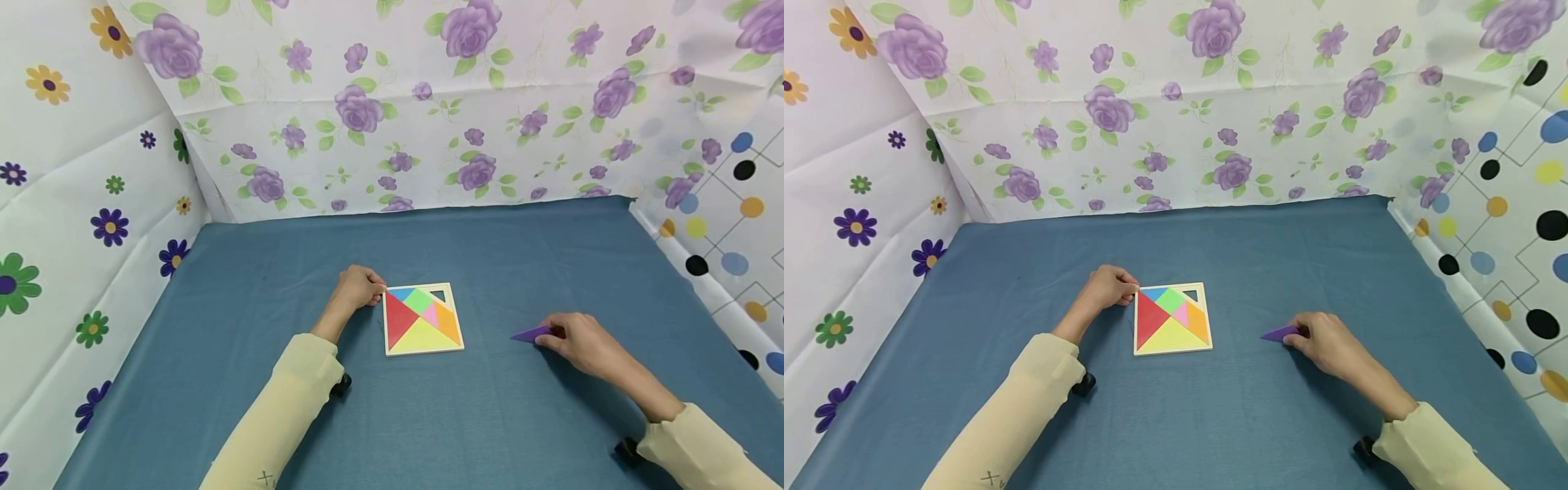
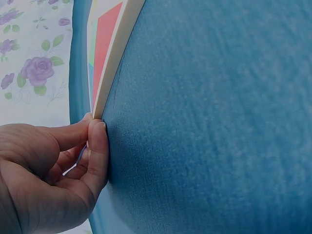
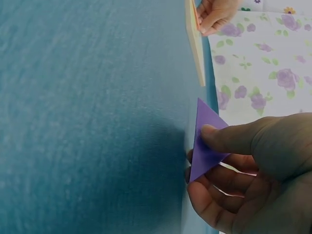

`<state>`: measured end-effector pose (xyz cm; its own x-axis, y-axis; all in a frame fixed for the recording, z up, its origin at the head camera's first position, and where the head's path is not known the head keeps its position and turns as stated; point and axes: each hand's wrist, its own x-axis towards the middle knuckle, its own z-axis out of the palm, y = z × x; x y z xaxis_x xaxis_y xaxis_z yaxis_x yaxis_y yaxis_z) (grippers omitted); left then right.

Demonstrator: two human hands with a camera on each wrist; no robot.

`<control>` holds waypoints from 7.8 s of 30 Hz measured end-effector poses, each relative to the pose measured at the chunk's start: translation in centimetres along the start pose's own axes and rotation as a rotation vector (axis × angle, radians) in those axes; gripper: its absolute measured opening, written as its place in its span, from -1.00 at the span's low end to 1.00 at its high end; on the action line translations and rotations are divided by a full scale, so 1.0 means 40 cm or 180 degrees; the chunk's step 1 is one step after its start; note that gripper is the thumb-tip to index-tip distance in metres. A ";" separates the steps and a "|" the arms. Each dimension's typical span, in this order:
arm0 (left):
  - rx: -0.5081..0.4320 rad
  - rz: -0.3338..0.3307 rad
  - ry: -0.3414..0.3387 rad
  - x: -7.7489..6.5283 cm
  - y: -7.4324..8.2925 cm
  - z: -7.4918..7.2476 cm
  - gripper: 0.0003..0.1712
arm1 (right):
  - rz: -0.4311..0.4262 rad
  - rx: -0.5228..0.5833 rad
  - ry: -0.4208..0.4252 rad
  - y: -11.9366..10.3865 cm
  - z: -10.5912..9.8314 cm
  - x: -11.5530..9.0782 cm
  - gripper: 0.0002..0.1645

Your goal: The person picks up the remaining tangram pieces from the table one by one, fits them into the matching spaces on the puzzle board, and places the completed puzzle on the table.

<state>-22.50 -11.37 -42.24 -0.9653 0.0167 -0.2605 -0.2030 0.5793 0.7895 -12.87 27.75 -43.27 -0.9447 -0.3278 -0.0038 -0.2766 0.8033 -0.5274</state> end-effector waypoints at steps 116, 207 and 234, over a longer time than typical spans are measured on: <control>0.0064 -0.0061 0.0025 -0.002 0.004 0.000 -0.89 | 0.0032 0.1508 0.0032 -0.169 -0.008 0.129 -0.64; 0.0008 -0.0014 0.0043 -0.001 -0.001 0.002 -0.89 | 0.0109 0.1804 0.0045 -0.203 0.157 0.241 -0.62; -0.0041 -0.0013 0.0040 0.001 -0.004 0.003 -0.90 | -0.0110 0.1120 0.0414 -0.194 0.163 0.238 -0.74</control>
<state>-22.47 -11.37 -42.46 -0.9665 0.0040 -0.2568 -0.2090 0.5688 0.7955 -18.57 15.15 -44.74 -0.9566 -0.2678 0.1152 -0.2529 0.5655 -0.7850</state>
